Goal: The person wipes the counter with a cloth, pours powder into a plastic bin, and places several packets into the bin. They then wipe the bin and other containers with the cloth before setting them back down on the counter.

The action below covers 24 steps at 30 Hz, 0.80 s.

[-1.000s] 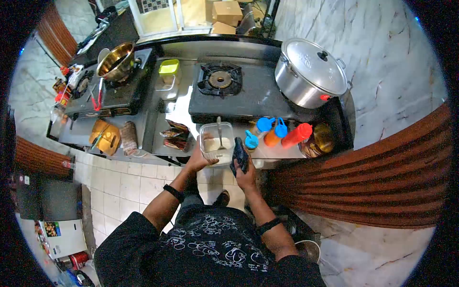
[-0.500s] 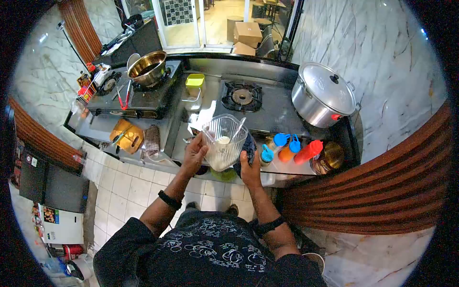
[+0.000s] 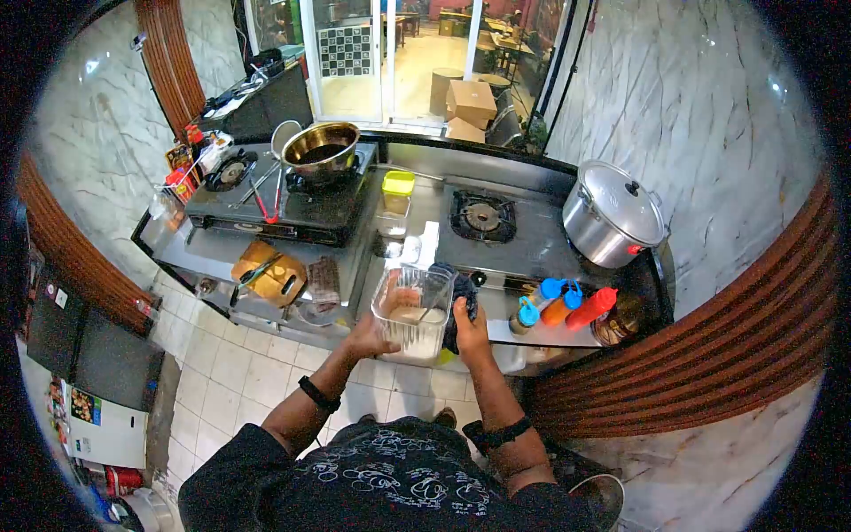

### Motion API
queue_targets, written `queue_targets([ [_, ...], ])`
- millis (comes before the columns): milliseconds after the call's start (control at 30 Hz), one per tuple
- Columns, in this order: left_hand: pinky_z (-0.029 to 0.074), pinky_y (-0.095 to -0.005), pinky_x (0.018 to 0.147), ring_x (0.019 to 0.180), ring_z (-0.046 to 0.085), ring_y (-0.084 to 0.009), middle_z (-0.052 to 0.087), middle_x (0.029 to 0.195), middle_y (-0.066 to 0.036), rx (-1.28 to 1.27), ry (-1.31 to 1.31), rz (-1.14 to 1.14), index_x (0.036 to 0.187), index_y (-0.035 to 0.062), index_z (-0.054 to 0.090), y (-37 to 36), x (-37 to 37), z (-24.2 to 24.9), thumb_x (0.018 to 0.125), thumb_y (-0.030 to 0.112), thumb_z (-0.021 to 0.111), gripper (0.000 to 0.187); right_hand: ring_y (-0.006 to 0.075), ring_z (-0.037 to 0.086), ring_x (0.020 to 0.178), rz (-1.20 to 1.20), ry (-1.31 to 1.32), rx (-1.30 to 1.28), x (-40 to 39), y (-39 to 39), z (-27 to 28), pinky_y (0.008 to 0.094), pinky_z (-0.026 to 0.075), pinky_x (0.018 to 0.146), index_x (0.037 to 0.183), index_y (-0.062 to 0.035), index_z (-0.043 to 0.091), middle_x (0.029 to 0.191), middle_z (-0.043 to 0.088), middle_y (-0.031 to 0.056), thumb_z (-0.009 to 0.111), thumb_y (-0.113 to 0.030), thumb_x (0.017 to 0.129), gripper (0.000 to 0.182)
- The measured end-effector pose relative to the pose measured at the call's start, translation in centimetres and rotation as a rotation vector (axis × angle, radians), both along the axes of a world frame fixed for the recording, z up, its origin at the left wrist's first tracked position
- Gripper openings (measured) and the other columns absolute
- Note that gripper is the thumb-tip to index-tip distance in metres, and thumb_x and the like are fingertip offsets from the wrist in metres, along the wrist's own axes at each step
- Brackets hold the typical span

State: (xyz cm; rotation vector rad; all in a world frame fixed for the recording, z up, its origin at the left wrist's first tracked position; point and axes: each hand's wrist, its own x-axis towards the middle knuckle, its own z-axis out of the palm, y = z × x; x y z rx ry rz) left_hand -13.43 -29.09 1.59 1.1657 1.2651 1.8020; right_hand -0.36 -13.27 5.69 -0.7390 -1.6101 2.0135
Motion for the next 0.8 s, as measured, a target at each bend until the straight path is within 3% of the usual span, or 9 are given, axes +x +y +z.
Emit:
queue_targets([
  [133,0.029,-0.0353,0.108,0.131,0.036,-0.0218,0.037,0.142,-0.011,0.135,-0.129,0.078,0.145,-0.0004,0.025,-2.9,-1.2,-0.3,0.081,0.03,0.072,0.085,0.0179,0.053,0.104,-0.077,0.099,0.155,-2.3,-2.1,-1.8,0.0328,0.041,0.094,0.125,0.0023,0.05,0.115,0.059,0.0094,0.052,-0.04,0.096,0.051],
  [267,0.028,-0.0332,0.108,0.129,0.037,-0.0214,0.036,0.142,-0.012,0.134,-0.001,0.21,0.145,-0.0012,0.025,-4.7,-2.4,-1.1,0.088,0.019,0.062,0.071,0.0195,0.053,0.106,-0.102,0.127,0.253,-3.4,-4.4,-1.8,0.0333,0.04,0.095,0.127,0.0019,0.049,0.118,0.058,0.0111,0.052,-0.039,0.096,0.051],
  [367,0.026,-0.0331,0.108,0.13,0.036,-0.0226,0.035,0.141,-0.016,0.074,0.187,0.492,0.147,-0.0031,0.019,-5.8,-2.5,-0.2,0.093,0.015,0.054,0.067,0.0188,0.052,0.108,-0.156,0.164,0.379,-4.4,-6.1,-2.0,0.0323,0.04,0.095,0.127,0.002,0.049,0.119,0.058,0.0108,0.051,-0.03,0.097,0.044],
  [467,0.027,-0.035,0.108,0.129,0.038,-0.0246,0.037,0.138,-0.02,-0.002,0.4,0.657,0.147,-0.0057,0.011,-6.5,-2.4,0.4,0.093,0.012,0.052,0.07,0.0181,0.051,0.109,-0.232,-0.047,0.331,-4.8,-10.0,1.2,0.0316,0.039,0.096,0.128,0.0021,0.048,0.12,0.058,0.0105,0.05,-0.026,0.098,0.041],
  [500,0.031,-0.0375,0.107,0.127,0.041,-0.0276,0.038,0.135,-0.023,-0.093,0.571,0.73,0.145,-0.0082,0.006,-6.8,-2.8,-0.4,0.087,0.015,0.064,0.086,0.0174,0.051,0.11,-0.154,0.108,0.373,-5.4,-9.6,-0.4,0.0313,0.039,0.096,0.131,0.0021,0.046,0.121,0.057,0.0102,0.05,-0.023,0.098,0.042],
  [533,0.031,-0.0375,0.107,0.127,0.041,-0.0276,0.038,0.135,-0.023,-0.097,0.571,0.727,0.145,-0.0082,0.006,-7.3,-2.6,0.1,0.087,0.015,0.064,0.086,0.0174,0.051,0.11,-0.155,0.106,0.369,-5.7,-10.4,-0.6,0.0313,0.039,0.096,0.131,0.0021,0.046,0.121,0.057,0.0102,0.05,-0.023,0.098,0.042],
  [633,0.041,-0.0375,0.099,0.122,0.045,-0.0282,0.039,0.132,-0.021,0.051,0.023,0.471,0.142,-0.0048,0.002,-8.7,-2.1,3.0,0.067,0.022,0.084,0.115,0.0143,0.051,0.107,-0.085,0.207,0.389,-6.6,-12.1,-1.5,0.0298,0.04,0.094,0.132,0.0012,0.046,0.119,0.057,0.0089,0.052,-0.023,0.097,0.042],
  [733,0.043,-0.0361,0.096,0.12,0.047,-0.0274,0.041,0.127,-0.018,-0.019,0.255,0.534,0.143,-0.0034,0.003,-10.4,-3.8,2.0,0.068,0.02,0.083,0.112,0.0135,0.052,0.1,-0.056,0.152,0.308,-6.9,-12.8,-1.8,0.028,0.042,0.091,0.126,0.0005,0.049,0.113,0.058,0.0063,0.052,-0.034,0.097,0.045],
  [800,0.042,-0.0358,0.097,0.118,0.047,-0.0277,0.041,0.123,-0.016,0.052,0.177,0.505,0.144,-0.0006,0.007,-11.2,-3.8,2.1,0.066,0.019,0.084,0.112,0.0147,0.053,0.101,-0.044,0.226,0.37,-6.7,-13.3,-0.5,0.0291,0.043,0.09,0.128,0.0011,0.049,0.115,0.058,0.0076,0.052,-0.037,0.097,0.049],
])
